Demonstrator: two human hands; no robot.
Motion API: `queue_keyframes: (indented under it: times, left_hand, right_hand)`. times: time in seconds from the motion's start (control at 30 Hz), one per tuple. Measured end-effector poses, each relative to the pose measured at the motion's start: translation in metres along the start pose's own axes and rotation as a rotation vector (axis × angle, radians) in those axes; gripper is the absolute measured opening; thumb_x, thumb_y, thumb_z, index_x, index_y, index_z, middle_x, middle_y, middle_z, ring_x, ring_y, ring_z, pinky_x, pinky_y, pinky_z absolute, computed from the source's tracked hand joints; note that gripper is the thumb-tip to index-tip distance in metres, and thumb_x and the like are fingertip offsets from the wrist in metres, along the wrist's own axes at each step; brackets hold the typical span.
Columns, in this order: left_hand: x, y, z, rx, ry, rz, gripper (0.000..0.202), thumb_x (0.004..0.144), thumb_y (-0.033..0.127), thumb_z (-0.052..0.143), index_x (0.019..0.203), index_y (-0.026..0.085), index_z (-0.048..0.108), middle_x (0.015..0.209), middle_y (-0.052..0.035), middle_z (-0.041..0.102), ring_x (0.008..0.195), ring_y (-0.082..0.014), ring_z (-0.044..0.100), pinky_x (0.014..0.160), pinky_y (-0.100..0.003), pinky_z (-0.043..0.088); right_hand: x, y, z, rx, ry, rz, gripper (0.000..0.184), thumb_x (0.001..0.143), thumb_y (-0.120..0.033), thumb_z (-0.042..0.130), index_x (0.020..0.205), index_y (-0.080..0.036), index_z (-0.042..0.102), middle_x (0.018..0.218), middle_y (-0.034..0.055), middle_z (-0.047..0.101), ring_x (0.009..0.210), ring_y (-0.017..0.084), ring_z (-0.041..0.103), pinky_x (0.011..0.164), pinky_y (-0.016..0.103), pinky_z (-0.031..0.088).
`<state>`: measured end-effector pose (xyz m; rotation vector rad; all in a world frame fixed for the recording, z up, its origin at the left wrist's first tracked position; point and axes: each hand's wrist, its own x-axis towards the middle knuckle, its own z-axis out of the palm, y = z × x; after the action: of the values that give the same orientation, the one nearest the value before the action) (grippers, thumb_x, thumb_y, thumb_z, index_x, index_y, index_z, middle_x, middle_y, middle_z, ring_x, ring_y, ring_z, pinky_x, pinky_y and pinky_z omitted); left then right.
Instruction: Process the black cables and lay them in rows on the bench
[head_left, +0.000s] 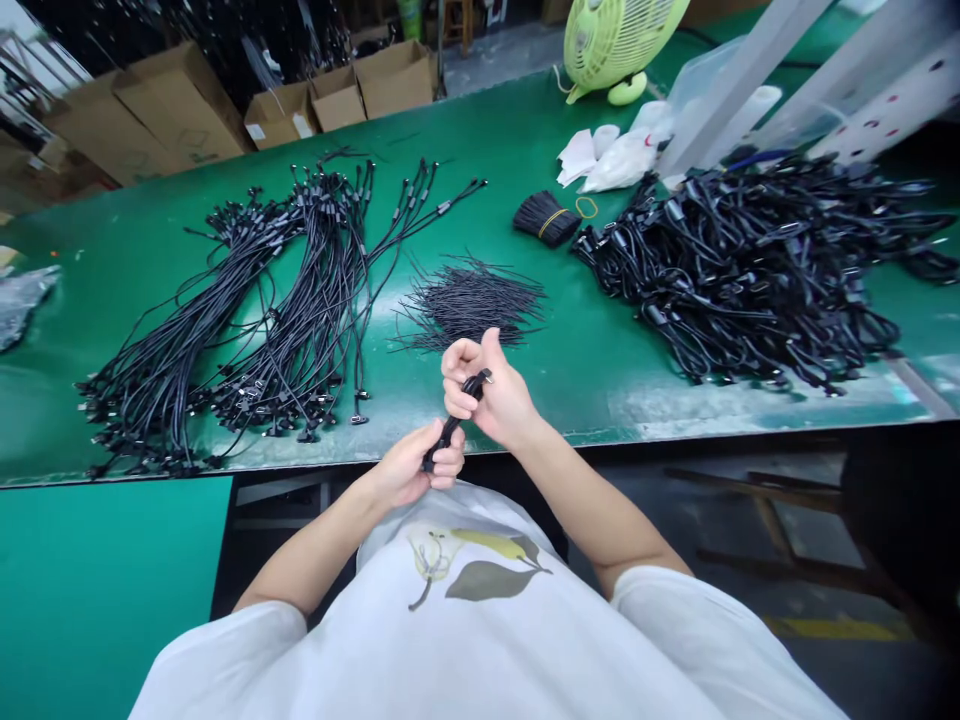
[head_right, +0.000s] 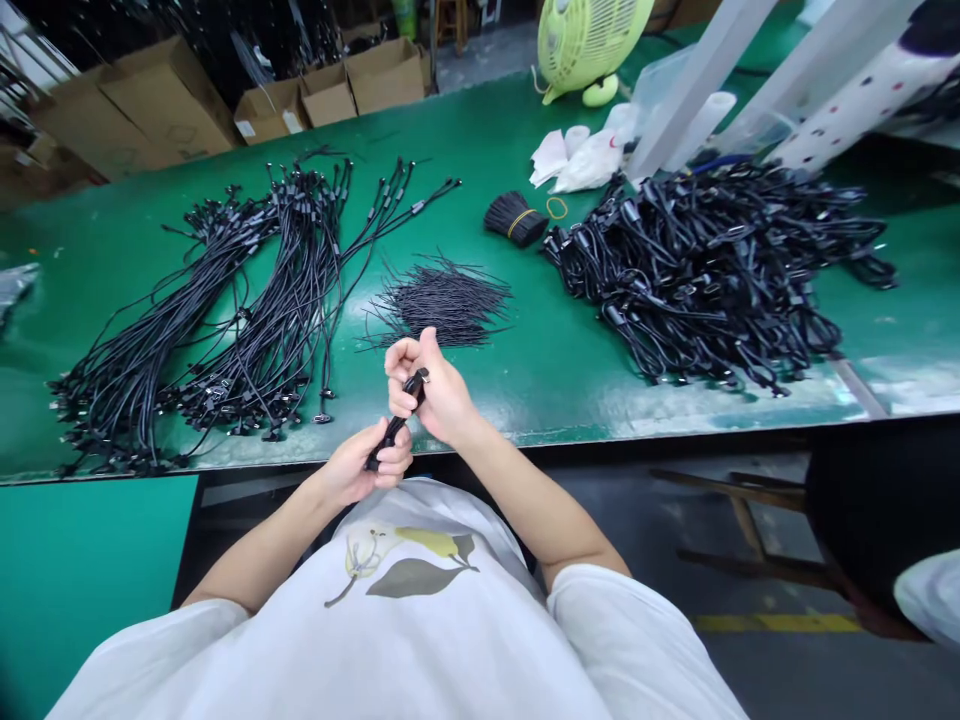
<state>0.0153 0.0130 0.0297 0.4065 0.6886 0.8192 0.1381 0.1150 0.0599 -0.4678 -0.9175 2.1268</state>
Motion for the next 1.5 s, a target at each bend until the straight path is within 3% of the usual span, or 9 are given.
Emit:
queue_keyframes:
  times: [0.1,0.2,0.33,0.43,0.6,0.9,1.07,1.33,1.5]
  left_hand:
    - [-0.001,0.003,-0.002,0.137,0.124,0.094,0.039,0.081,0.053,0.064,0.08,0.016,0.051,0.056,0.0079,0.03,0.046,-0.0066,0.029,0.04,-0.016,0.027]
    - [-0.001,0.007,-0.011,0.388,0.199,0.161,0.042,0.082,0.057,0.058,0.078,0.017,0.049,0.055,0.0082,0.032,0.045,-0.0067,0.03,0.041,-0.018,0.029]
    - [-0.004,0.013,-0.016,0.926,0.136,0.081,0.041,0.094,0.054,0.036,0.078,0.018,0.049,0.056,0.0054,0.039,0.046,-0.0098,0.037,0.046,-0.023,0.032]
    - [-0.013,0.014,-0.012,1.554,0.07,0.165,0.035,0.097,0.043,0.033,0.081,0.019,0.052,0.068,-0.0019,0.054,0.06,-0.016,0.05,0.056,-0.027,0.035]
    - [-0.024,0.012,-0.01,2.104,-0.262,0.292,0.032,0.099,0.036,0.031,0.085,0.019,0.054,0.08,-0.007,0.061,0.071,-0.0208,0.054,0.06,-0.029,0.036]
    - [0.003,0.034,-0.023,1.466,0.207,0.149,0.033,0.096,0.04,0.037,0.071,0.021,0.047,0.06,0.0025,0.05,0.056,-0.0147,0.045,0.056,-0.026,0.029]
    - [0.011,0.029,-0.034,1.148,0.178,-0.024,0.039,0.094,0.05,0.034,0.07,0.021,0.047,0.051,0.0055,0.036,0.048,-0.0135,0.035,0.05,-0.024,0.028]
    - [0.013,0.026,-0.037,1.476,0.337,0.168,0.026,0.093,0.038,0.039,0.077,0.023,0.053,0.068,-0.0008,0.055,0.063,-0.018,0.051,0.059,-0.027,0.031]
    - [0.016,0.028,-0.052,0.978,0.47,0.208,0.037,0.09,0.053,0.042,0.078,0.02,0.052,0.055,0.0053,0.04,0.049,-0.0116,0.037,0.049,-0.022,0.028]
  right_hand:
    - [-0.011,-0.023,-0.012,-0.486,0.051,-0.252,0.056,0.085,-0.072,0.04,0.086,-0.019,0.058,0.077,0.0001,0.051,0.06,0.01,0.053,0.06,0.029,0.05]
    - [-0.027,-0.028,-0.024,-1.199,-0.158,-0.439,0.043,0.087,-0.061,0.052,0.1,-0.022,0.063,0.101,0.0073,0.06,0.096,0.021,0.057,0.088,0.039,0.046]
    - [-0.049,-0.003,-0.035,-1.854,-0.486,-0.285,0.027,0.097,-0.023,0.037,0.094,-0.014,0.062,0.088,0.0114,0.062,0.081,0.02,0.057,0.075,0.035,0.045]
    - [-0.063,0.011,-0.039,-1.843,-0.571,-0.004,0.026,0.096,-0.025,0.041,0.087,-0.012,0.061,0.078,0.0087,0.063,0.064,0.016,0.054,0.057,0.027,0.038]
    - [-0.079,0.014,-0.042,-1.169,-0.705,0.301,0.034,0.098,-0.031,0.037,0.081,-0.016,0.062,0.063,-0.0025,0.058,0.053,0.009,0.051,0.051,0.02,0.035]
    - [-0.045,0.019,-0.046,-2.174,-0.446,-0.561,0.023,0.094,-0.012,0.031,0.094,-0.012,0.054,0.078,0.0072,0.055,0.067,0.018,0.049,0.058,0.032,0.027]
    - [-0.027,0.027,-0.065,-2.134,-0.656,-0.527,0.021,0.095,-0.016,0.031,0.085,-0.016,0.049,0.07,0.0037,0.054,0.057,0.015,0.045,0.055,0.031,0.019]
    - [-0.01,0.035,-0.072,-2.035,-0.696,-0.461,0.024,0.097,-0.02,0.034,0.088,-0.014,0.055,0.076,0.0051,0.058,0.065,0.015,0.049,0.064,0.031,0.028]
    - [0.036,-0.003,-0.087,-1.924,-0.362,-0.43,0.027,0.098,-0.035,0.041,0.096,-0.019,0.062,0.095,0.0068,0.062,0.088,0.018,0.053,0.076,0.031,0.036]
